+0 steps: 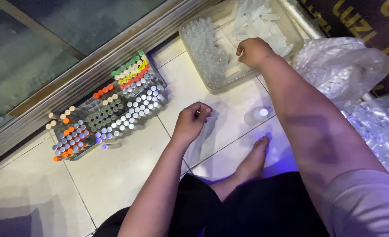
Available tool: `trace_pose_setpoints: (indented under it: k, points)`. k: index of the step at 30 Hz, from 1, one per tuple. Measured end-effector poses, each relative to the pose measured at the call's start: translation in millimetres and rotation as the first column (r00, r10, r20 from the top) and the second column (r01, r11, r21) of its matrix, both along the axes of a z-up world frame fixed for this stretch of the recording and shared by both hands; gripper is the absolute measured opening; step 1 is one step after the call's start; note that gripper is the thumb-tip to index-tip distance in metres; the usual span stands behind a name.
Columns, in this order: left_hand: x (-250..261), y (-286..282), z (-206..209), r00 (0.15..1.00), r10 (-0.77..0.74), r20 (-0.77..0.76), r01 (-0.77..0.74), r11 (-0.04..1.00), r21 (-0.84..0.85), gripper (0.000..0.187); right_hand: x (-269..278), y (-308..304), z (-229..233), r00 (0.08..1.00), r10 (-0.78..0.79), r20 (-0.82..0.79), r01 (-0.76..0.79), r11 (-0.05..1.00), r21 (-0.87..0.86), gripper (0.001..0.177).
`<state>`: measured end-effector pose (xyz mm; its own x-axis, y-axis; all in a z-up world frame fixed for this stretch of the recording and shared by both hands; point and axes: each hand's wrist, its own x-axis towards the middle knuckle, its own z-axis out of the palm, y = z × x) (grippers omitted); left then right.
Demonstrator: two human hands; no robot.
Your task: The person assembles perfume sample vials by attaching sprayers and caps.
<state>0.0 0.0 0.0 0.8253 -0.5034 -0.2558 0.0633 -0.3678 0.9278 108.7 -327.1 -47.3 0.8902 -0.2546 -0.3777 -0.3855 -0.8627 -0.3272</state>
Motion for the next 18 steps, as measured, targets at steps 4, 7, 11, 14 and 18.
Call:
trace_pose_setpoints:
  k: [4,7,11,14,18]
  points:
    - [6.5,-4.5,-10.6,1.0,0.018,-0.018,-0.018,1.0,-0.002,0.016,23.7,-11.7,-53.3,0.991,0.109,-0.08,-0.113,0.992,-0.054,0.031]
    - [6.2,-3.9,-14.1,0.999,0.016,-0.033,-0.016,1.0,-0.017,0.017,28.9,-20.6,-75.1,0.979,0.192,-0.075,-0.196,0.979,-0.05,0.033]
    - [1.5,0.5,-17.0,1.0,0.016,-0.025,-0.016,1.0,0.023,0.018,19.0,-18.1,-61.8,0.972,0.228,-0.051,-0.23,0.972,-0.043,0.025]
    - [-0.9,7.3,-22.4,0.999,0.032,0.022,-0.032,0.999,0.012,0.015,14.3,-19.1,-49.4,0.978,0.208,0.012,-0.208,0.978,-0.004,0.022]
    - [-4.0,12.3,-15.8,0.997,0.036,0.067,-0.038,0.999,0.038,0.015,-15.2,-11.5,1.3,0.989,0.086,0.117,-0.1,0.987,0.123,0.014]
